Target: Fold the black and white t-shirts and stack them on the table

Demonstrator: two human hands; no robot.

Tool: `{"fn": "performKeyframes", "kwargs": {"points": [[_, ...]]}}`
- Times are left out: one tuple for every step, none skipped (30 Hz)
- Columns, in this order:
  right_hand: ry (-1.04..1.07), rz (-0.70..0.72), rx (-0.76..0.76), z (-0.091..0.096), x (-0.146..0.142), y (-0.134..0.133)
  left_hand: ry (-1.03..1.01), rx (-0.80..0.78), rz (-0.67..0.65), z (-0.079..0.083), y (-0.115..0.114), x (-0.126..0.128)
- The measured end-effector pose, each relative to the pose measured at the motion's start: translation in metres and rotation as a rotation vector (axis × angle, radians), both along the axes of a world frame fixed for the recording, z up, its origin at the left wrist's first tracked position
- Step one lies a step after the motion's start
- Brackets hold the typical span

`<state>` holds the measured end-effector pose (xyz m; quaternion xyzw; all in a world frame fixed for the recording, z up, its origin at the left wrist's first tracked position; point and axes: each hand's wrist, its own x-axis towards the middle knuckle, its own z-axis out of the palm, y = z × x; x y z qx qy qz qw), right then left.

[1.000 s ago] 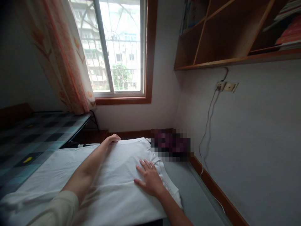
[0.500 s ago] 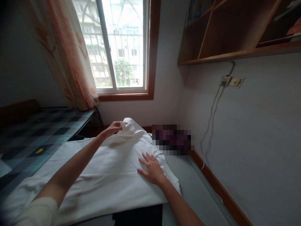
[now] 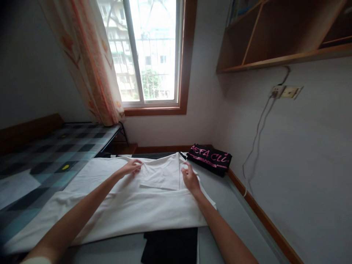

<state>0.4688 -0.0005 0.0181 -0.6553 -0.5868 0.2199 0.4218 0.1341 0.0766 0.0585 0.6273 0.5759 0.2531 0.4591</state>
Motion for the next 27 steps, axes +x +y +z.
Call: {"fn": "performKeyframes", "kwargs": {"points": [[-0.044,-0.016,-0.024,0.002,0.001,0.007,0.010,-0.023,0.056,-0.003,0.006,0.003],[-0.098,-0.024,-0.042,0.003,0.001,0.014,0.004,-0.032,0.094,-0.005,0.011,0.007],[-0.152,-0.029,-0.050,0.004,0.001,0.022,-0.016,-0.032,0.120,-0.007,0.016,0.011],[-0.199,-0.032,-0.046,0.004,0.000,0.029,-0.046,-0.027,0.140,-0.009,0.021,0.015],[-0.236,-0.038,-0.033,0.005,-0.001,0.037,-0.079,-0.023,0.157,-0.010,0.024,0.019],[-0.259,-0.041,-0.017,0.005,-0.002,0.046,-0.114,-0.021,0.173,-0.011,0.028,0.023],[-0.267,-0.039,-0.004,0.006,-0.003,0.054,-0.145,-0.022,0.188,-0.013,0.030,0.027],[-0.259,-0.028,0.003,0.006,-0.005,0.064,-0.173,-0.023,0.201,-0.014,0.032,0.029],[-0.238,-0.010,0.004,0.008,-0.006,0.073,-0.200,-0.024,0.212,-0.016,0.034,0.031],[-0.209,0.009,0.001,0.009,-0.008,0.083,-0.235,-0.023,0.223,-0.018,0.035,0.033],[-0.174,0.021,-0.003,0.010,-0.009,0.092,-0.272,-0.022,0.234,-0.020,0.035,0.033],[-0.139,0.025,-0.007,0.012,-0.010,0.101,-0.310,-0.020,0.243,-0.023,0.036,0.034],[-0.109,0.019,-0.009,0.013,-0.011,0.110,-0.345,-0.018,0.252,-0.025,0.037,0.034],[-0.086,0.006,-0.009,0.014,-0.012,0.117,-0.376,-0.013,0.263,-0.028,0.038,0.034],[-0.069,-0.012,-0.008,0.013,-0.012,0.124,-0.403,-0.005,0.275,-0.030,0.040,0.034],[-0.056,-0.033,-0.008,0.013,-0.011,0.130,-0.425,0.007,0.290,-0.032,0.042,0.034],[-0.045,-0.056,-0.007,0.011,-0.010,0.135,-0.443,0.021,0.306,-0.033,0.045,0.035],[-0.033,-0.082,-0.009,0.009,-0.008,0.138,-0.457,0.038,0.321,-0.035,0.049,0.035],[-0.018,-0.112,-0.011,0.006,-0.006,0.141,-0.467,0.054,0.335,-0.036,0.053,0.036],[0.000,-0.140,-0.012,0.003,-0.005,0.142,-0.473,0.069,0.347,-0.036,0.058,0.036],[0.016,-0.164,-0.011,0.000,-0.003,0.143,-0.474,0.084,0.357,-0.037,0.062,0.037],[0.031,-0.181,-0.009,-0.003,-0.002,0.144,-0.471,0.097,0.365,-0.038,0.067,0.037],[0.042,-0.193,-0.006,-0.005,-0.001,0.143,-0.463,0.111,0.371,-0.039,0.071,0.038],[0.049,-0.201,-0.001,-0.008,-0.001,0.143,-0.451,0.123,0.375,-0.040,0.075,0.039],[0.052,-0.206,0.006,-0.009,-0.001,0.142,-0.435,0.134,0.376,-0.041,0.078,0.039],[0.051,-0.209,0.013,-0.010,-0.002,0.141,-0.417,0.143,0.375,-0.042,0.081,0.039],[0.047,-0.211,0.020,-0.010,-0.003,0.140,-0.398,0.150,0.370,-0.042,0.084,0.040]]}}
